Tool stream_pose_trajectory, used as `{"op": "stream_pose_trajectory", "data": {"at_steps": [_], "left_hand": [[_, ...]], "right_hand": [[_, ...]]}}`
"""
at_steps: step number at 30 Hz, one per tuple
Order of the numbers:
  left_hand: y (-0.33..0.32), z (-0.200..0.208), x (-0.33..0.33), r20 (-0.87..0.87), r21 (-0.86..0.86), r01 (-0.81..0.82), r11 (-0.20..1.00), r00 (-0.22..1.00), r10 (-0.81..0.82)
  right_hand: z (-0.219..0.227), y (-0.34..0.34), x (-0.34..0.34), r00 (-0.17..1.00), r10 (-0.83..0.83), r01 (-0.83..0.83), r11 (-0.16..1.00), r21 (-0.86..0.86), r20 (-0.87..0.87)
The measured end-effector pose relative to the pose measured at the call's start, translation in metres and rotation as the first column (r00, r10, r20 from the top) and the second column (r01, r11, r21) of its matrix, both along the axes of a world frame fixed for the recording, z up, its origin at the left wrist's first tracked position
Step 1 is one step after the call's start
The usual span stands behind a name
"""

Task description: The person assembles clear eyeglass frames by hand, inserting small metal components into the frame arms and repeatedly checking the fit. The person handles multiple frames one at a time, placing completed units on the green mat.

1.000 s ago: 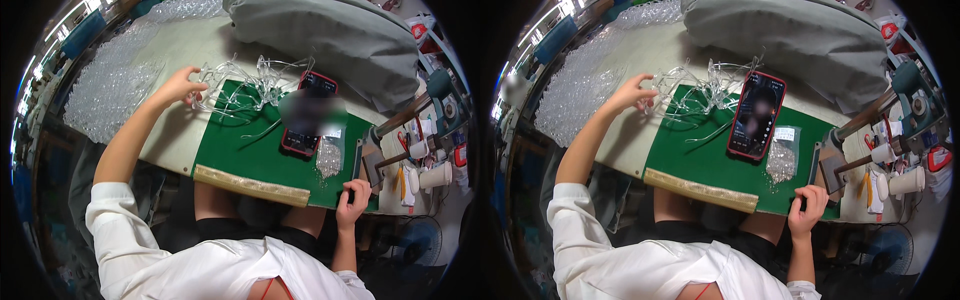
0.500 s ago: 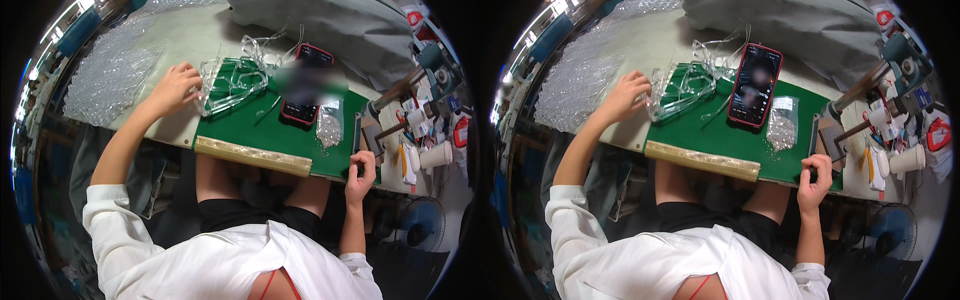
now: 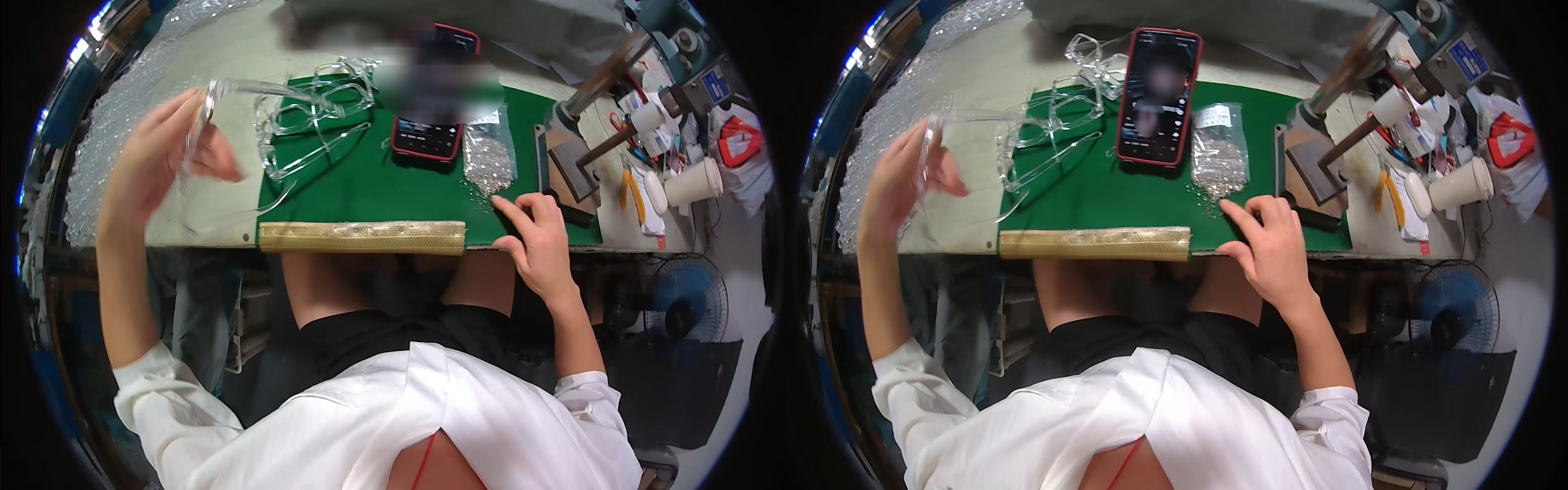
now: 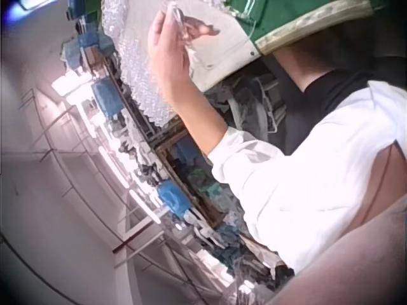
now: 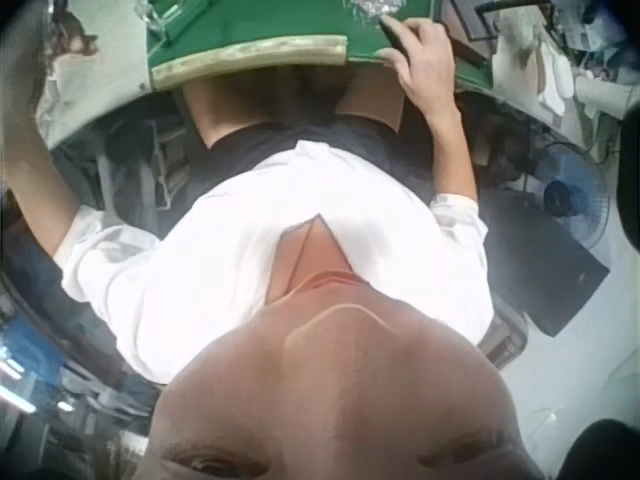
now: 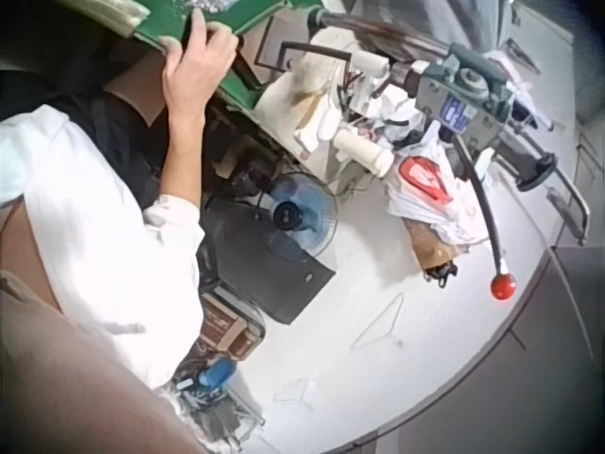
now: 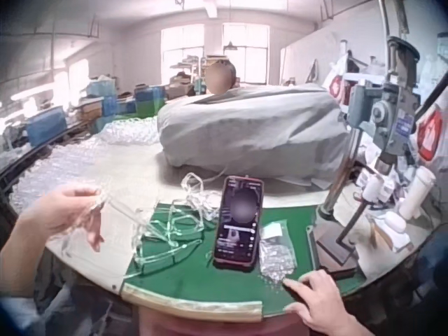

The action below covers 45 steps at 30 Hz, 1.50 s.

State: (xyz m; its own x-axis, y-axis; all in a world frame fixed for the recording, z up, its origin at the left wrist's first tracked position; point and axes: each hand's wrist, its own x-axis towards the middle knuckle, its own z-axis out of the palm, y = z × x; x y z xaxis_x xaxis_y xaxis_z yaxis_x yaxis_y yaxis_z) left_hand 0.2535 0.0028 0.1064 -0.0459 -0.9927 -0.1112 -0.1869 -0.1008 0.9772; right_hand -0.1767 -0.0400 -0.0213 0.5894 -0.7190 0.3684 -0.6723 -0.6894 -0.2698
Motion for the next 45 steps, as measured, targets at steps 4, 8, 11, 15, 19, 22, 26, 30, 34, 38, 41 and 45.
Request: {"op": "stream_pose_trajectory", "data": {"at_steps": [4,8,11,15,19,22,26,30,34,38,41,45], "left_hand": [[0.049,-0.058,-0.056,-0.453,-0.286,-0.104,0.953,0.891,-0.038],[0.058,-0.069,-0.126,-0.536,-0.342,-0.198,0.918,0.844,-0.018],[0.056,-0.078,-0.167,-0.487,-0.301,-0.074,0.951,0.869,-0.086],[0.046,-0.094,-0.178,-0.355,-0.471,-0.025,0.882,0.920,-0.164],[0.033,-0.106,-0.183,-0.276,-0.541,-0.047,0.840,0.953,-0.124],[0.028,-0.119,-0.177,-0.160,-0.604,0.010,0.797,0.978,-0.134],[0.026,-0.120,-0.171,-0.085,-0.616,0.066,0.785,0.985,-0.150],[0.025,-0.116,-0.170,-0.019,-0.623,0.161,0.766,0.975,-0.220],[0.026,-0.110,-0.173,0.033,-0.602,0.177,0.779,0.980,-0.197],[0.024,-0.110,-0.173,0.137,-0.662,0.223,0.715,0.975,-0.177],[0.024,-0.124,-0.175,0.055,-0.712,0.177,0.680,0.979,-0.198],[0.025,-0.129,-0.172,0.062,-0.679,0.186,0.710,0.979,-0.197]], "right_hand": [[-0.006,0.000,-0.006,0.996,0.083,-0.084,0.995,-0.057,-0.023],[-0.001,-0.002,-0.015,0.994,0.074,-0.074,0.997,-0.011,0.085],[-0.004,-0.006,-0.010,0.973,0.008,-0.024,0.997,0.067,0.231],[-0.004,-0.014,-0.003,0.962,-0.027,-0.025,0.982,0.186,0.272],[-0.003,-0.018,-0.001,0.958,-0.045,-0.036,0.961,0.274,0.285],[-0.004,-0.019,0.001,0.957,-0.052,-0.032,0.958,0.285,0.284],[-0.005,-0.019,0.007,0.950,-0.100,0.017,0.962,0.272,0.296],[-0.009,-0.020,0.016,0.954,-0.172,0.109,0.962,0.252,0.247],[-0.008,-0.018,0.020,0.961,-0.203,0.161,0.963,0.216,0.189],[-0.004,-0.018,0.017,0.951,-0.193,0.120,0.951,0.286,0.242],[0.000,-0.022,0.007,0.962,-0.099,0.025,0.960,0.280,0.253],[-0.001,-0.024,0.000,0.966,-0.035,-0.051,0.947,0.318,0.258]]}}
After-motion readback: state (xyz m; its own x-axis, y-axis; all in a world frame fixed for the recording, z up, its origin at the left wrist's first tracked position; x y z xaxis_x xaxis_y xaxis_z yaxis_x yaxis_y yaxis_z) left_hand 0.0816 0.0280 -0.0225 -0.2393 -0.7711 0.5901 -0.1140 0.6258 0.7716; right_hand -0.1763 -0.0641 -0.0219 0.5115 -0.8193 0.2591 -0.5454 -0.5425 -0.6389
